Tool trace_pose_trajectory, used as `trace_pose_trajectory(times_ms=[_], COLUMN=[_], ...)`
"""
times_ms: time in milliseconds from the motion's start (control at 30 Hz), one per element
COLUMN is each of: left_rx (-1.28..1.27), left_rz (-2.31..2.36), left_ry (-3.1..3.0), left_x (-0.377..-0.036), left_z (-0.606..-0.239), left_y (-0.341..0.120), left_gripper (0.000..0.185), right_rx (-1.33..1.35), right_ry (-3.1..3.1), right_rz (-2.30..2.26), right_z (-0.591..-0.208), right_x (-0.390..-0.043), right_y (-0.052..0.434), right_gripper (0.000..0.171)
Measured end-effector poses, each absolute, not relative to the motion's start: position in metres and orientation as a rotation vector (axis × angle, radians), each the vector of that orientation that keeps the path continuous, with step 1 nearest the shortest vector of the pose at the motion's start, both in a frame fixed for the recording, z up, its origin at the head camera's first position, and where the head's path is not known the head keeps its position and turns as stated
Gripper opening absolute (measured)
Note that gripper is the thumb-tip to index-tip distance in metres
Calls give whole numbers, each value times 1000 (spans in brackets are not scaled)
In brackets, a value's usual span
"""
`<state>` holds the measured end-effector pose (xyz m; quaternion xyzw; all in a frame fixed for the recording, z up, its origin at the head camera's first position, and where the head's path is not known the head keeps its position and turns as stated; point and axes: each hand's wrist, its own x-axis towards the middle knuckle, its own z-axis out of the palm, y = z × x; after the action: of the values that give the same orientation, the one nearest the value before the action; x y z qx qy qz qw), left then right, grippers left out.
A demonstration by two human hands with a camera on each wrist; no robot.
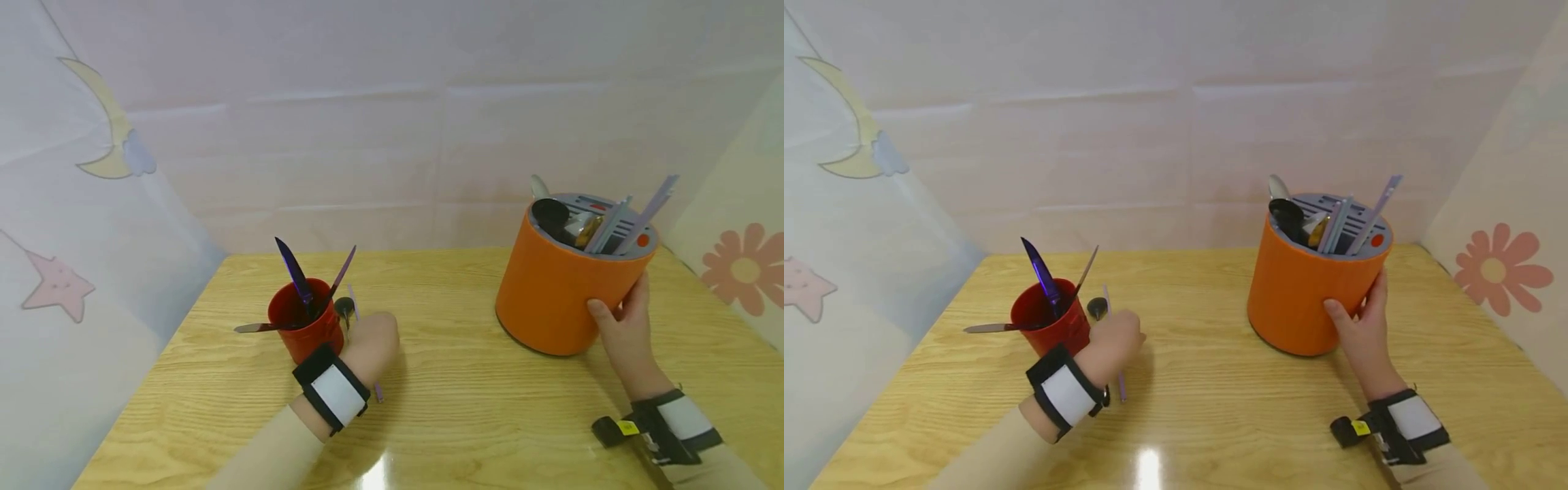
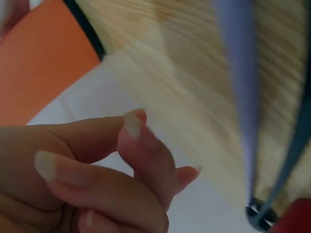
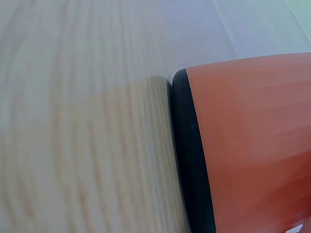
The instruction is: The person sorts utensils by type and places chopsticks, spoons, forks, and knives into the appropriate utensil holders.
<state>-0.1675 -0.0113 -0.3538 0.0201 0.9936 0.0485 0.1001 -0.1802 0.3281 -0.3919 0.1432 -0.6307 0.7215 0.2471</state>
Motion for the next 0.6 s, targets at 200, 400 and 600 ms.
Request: trace_pose_trajectory(times_ms=[200,400,600], left_rx=[-86,-116,-167], left_rz=[200,187,169], left_ry=[2902,2901,2904], left_x=[-173,-176,-177], left_z=[-366,-372,-376], left_y=[-23,-28,-29], left_gripper=[15,13,14], right_rx=[394,386,370], right_ry=[-1728,-1734,-1757], right_rz=[1969,1959,1964], right_z=[-390,-391,-389], right_x=[-179,-179,-178], right_y=[329,329,328], right_gripper=[86,86,85])
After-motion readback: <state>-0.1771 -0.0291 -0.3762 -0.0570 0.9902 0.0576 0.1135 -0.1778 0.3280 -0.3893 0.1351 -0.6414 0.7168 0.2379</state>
